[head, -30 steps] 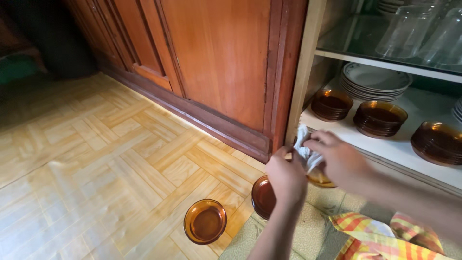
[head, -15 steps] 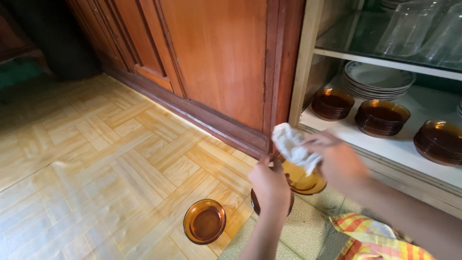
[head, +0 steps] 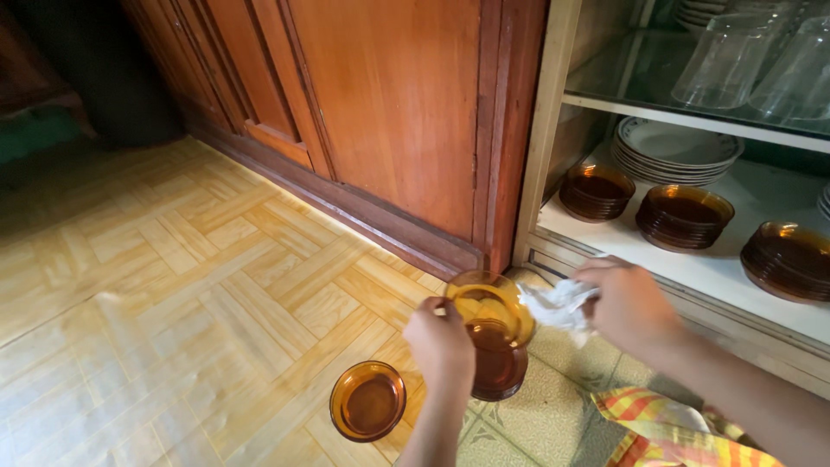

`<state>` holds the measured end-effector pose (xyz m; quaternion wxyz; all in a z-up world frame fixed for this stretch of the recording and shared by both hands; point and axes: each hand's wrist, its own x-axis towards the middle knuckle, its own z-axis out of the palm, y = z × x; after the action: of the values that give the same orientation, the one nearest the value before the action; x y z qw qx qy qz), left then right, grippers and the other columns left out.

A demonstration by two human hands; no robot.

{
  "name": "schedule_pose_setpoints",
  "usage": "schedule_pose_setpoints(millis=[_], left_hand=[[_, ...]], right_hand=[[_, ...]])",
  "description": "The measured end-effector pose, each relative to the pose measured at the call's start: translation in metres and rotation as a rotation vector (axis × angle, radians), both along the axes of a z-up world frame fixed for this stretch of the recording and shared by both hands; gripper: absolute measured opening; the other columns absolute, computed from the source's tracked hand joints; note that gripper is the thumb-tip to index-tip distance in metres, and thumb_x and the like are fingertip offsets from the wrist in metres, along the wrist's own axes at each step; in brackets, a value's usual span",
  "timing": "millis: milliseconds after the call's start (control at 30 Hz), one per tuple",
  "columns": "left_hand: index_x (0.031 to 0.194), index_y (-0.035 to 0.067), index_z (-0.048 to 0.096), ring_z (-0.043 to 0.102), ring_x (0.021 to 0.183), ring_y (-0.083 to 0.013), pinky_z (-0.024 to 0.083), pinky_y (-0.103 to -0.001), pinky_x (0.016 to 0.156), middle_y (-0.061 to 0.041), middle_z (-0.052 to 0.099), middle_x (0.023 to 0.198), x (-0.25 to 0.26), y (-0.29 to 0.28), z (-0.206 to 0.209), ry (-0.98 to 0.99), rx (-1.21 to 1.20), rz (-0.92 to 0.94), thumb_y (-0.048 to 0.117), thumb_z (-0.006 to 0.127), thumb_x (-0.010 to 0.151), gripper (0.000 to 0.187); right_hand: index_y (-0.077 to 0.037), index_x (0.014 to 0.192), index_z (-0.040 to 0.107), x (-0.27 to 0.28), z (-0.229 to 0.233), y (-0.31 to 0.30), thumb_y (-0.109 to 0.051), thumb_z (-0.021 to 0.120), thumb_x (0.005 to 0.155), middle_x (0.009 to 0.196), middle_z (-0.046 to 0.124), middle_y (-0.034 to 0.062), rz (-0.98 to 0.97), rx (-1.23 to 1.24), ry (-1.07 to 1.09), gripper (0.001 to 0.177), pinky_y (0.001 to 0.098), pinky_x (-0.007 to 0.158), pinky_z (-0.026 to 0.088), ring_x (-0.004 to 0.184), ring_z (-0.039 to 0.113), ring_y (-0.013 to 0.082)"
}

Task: The person wipes glass bowls with a tissue, places them inside a glass cabinet, and slides the cabinet doors shut.

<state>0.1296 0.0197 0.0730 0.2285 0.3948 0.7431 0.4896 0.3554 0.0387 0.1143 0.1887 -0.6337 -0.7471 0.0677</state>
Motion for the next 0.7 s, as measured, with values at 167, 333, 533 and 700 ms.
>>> schedule_pose_setpoints(millis=[167,333,533,700], left_hand=[[0.1,0.005,0.077,0.074,0.086,-0.0386,0.057,-0.046,0.077,-0.025,0.073,0.088,0.032,-0.007,0.001,-0.037,0.025,-0.087,0.015,0.068,0.089,0.018],[0.095,-0.001,0.076,0.072,0.081,-0.0399,0.057,-0.045,0.073,-0.026,0.075,0.085,0.019,-0.002,0.005,-0.03,0.182,-0.081,0.013,0.068,0.09,0.017],[0.1,-0.002,0.072,0.076,0.067,-0.0297,0.064,-0.042,0.058,-0.02,0.075,0.084,0.002,0.0,0.001,-0.329,-0.064,-0.018,0.012,0.061,0.096,0.018],[0.097,-0.003,0.075,0.077,0.068,-0.0279,0.062,-0.039,0.056,-0.019,0.077,0.082,0.038,0.001,-0.013,-0.307,-0.011,-0.106,0.009,0.066,0.092,0.015]], right_hand=[[-0.021,0.134,0.069,-0.059,-0.019,-0.03,0.005,0.07,0.075,0.138,0.065,-0.0004,0.248,-0.266,0.292,0.065,0.0334,0.105,0.047,0.126,0.06,0.018],[-0.014,0.115,0.077,-0.031,-0.034,-0.033,-0.005,0.079,0.078,0.127,0.074,0.0037,0.49,0.019,0.127,0.038,0.0387,0.108,0.046,0.122,0.065,0.0202],[-0.018,0.129,0.075,0.007,-0.005,-0.029,-0.015,0.072,0.091,0.119,0.067,0.0189,-0.182,-0.27,0.39,0.039,0.0418,0.098,0.052,0.103,0.066,0.0337],[-0.004,0.135,0.061,-0.007,0.005,-0.029,-0.018,0.061,0.091,0.125,0.068,0.0144,-0.206,-0.472,1.504,0.046,0.0342,0.1,0.053,0.101,0.065,0.0177]])
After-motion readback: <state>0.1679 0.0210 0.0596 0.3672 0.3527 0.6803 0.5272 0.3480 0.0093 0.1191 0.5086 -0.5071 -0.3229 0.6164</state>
